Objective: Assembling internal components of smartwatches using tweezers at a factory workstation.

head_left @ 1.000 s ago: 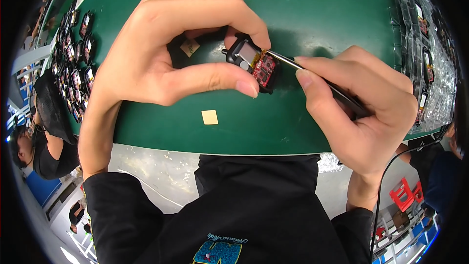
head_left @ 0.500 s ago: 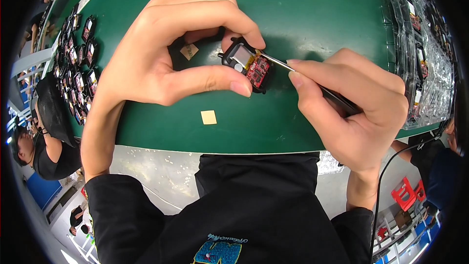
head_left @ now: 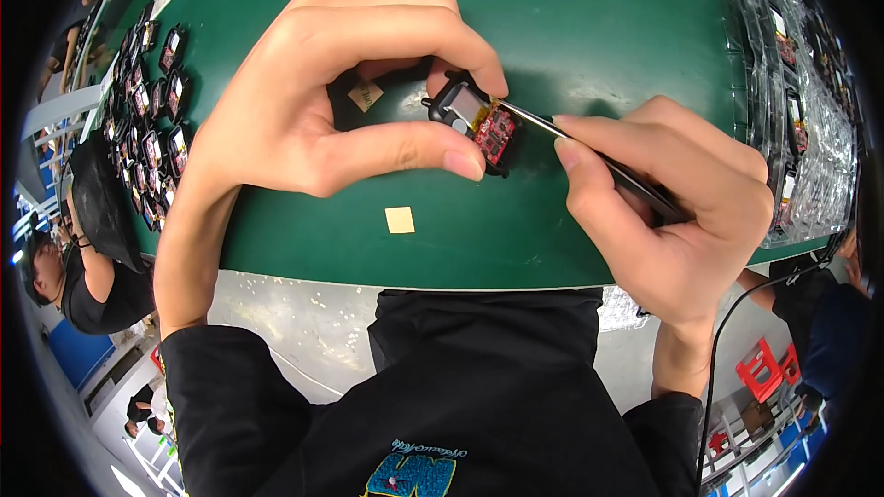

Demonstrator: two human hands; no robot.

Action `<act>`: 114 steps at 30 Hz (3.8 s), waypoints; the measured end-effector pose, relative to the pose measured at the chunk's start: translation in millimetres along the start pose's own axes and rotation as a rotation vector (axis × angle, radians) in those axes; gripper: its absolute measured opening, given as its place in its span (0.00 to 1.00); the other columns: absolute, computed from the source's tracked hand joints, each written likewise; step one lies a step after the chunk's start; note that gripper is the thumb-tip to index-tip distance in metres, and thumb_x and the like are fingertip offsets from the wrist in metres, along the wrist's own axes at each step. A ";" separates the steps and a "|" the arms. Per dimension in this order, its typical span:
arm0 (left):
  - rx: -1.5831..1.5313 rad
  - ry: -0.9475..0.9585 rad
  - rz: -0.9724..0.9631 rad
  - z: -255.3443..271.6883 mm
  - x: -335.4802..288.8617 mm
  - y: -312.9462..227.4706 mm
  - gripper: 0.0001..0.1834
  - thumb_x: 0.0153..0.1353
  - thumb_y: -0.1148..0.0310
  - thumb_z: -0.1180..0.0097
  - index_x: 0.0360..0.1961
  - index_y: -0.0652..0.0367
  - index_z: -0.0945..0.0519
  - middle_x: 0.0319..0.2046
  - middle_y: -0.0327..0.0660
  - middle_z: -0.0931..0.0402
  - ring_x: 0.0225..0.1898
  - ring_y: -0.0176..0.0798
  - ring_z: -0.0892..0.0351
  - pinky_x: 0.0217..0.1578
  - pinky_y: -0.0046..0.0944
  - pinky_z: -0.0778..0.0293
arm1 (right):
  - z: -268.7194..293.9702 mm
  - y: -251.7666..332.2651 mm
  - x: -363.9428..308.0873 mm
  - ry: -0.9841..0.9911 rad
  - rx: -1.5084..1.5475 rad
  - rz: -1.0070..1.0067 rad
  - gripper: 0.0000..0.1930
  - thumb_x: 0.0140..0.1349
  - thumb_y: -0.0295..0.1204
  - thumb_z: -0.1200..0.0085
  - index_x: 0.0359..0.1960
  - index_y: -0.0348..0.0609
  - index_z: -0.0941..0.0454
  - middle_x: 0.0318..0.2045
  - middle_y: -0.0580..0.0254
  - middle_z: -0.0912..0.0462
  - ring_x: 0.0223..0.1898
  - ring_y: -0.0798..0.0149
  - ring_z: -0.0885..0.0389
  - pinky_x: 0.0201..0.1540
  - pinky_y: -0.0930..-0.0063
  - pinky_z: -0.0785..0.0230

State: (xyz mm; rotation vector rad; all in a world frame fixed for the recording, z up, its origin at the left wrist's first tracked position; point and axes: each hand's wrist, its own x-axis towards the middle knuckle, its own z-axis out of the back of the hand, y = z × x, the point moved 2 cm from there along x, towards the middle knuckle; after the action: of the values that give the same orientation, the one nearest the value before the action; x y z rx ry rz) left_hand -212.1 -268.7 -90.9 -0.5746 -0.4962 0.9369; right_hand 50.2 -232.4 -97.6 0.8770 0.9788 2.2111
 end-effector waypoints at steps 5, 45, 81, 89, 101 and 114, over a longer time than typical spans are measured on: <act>-0.028 -0.015 0.002 0.1 2.0 -1.8 0.33 0.45 0.50 0.15 0.47 0.63 0.08 0.37 0.39 0.11 0.34 0.37 0.22 0.40 0.37 0.34 | -2.2 1.2 -1.9 -0.017 -0.040 0.043 0.12 0.54 0.11 0.29 0.41 0.32 0.06 0.22 0.66 0.19 0.19 0.78 0.30 0.23 0.80 0.45; 0.236 0.033 -0.237 5.7 403.4 -6.4 0.26 0.68 0.64 0.29 0.66 0.58 0.13 0.61 0.50 0.13 0.63 0.51 0.17 0.66 0.50 0.23 | -2.1 -2.3 -15.8 -0.254 0.275 -0.061 0.07 0.66 0.24 0.33 0.41 0.32 0.10 0.29 0.50 0.15 0.27 0.46 0.14 0.32 0.57 0.23; 0.720 -0.531 0.601 173.1 -112.2 126.0 0.10 0.78 0.71 0.44 0.45 0.67 0.15 0.41 0.55 0.13 0.43 0.64 0.12 0.48 0.56 0.18 | 4.6 16.4 -15.4 -0.204 0.046 -0.106 0.07 0.63 0.19 0.28 0.41 0.30 0.08 0.21 0.61 0.20 0.20 0.72 0.24 0.23 0.74 0.38; 0.309 -0.259 0.207 46.6 -8.1 13.8 0.08 0.76 0.73 0.40 0.49 0.64 0.12 0.41 0.51 0.10 0.42 0.58 0.11 0.47 0.52 0.17 | 3.5 12.0 -5.5 -0.196 0.009 -0.065 0.06 0.64 0.19 0.28 0.41 0.31 0.08 0.20 0.65 0.25 0.19 0.75 0.30 0.23 0.74 0.43; 0.132 -0.245 0.114 15.3 -19.0 -1.1 0.27 0.55 0.67 0.17 0.57 0.59 0.10 0.41 0.41 0.19 0.41 0.40 0.20 0.40 0.39 0.26 | 0.4 7.3 -5.8 -0.196 0.013 -0.142 0.08 0.62 0.17 0.27 0.42 0.31 0.07 0.21 0.65 0.20 0.19 0.77 0.29 0.23 0.78 0.41; -0.013 -0.115 0.108 1.5 -17.1 -12.9 0.30 0.46 0.65 0.13 0.53 0.55 0.10 0.37 0.31 0.16 0.32 0.33 0.31 0.43 0.37 0.38 | 4.2 2.2 -1.6 -0.053 0.162 -0.218 0.06 0.61 0.17 0.28 0.39 0.32 0.07 0.19 0.66 0.22 0.19 0.78 0.31 0.23 0.78 0.45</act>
State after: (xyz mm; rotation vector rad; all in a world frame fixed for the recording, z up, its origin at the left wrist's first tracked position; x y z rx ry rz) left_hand -213.9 -288.9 -83.8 -0.5659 -0.5790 1.0744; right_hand 53.8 -233.0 -94.2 0.8515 1.1815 1.9376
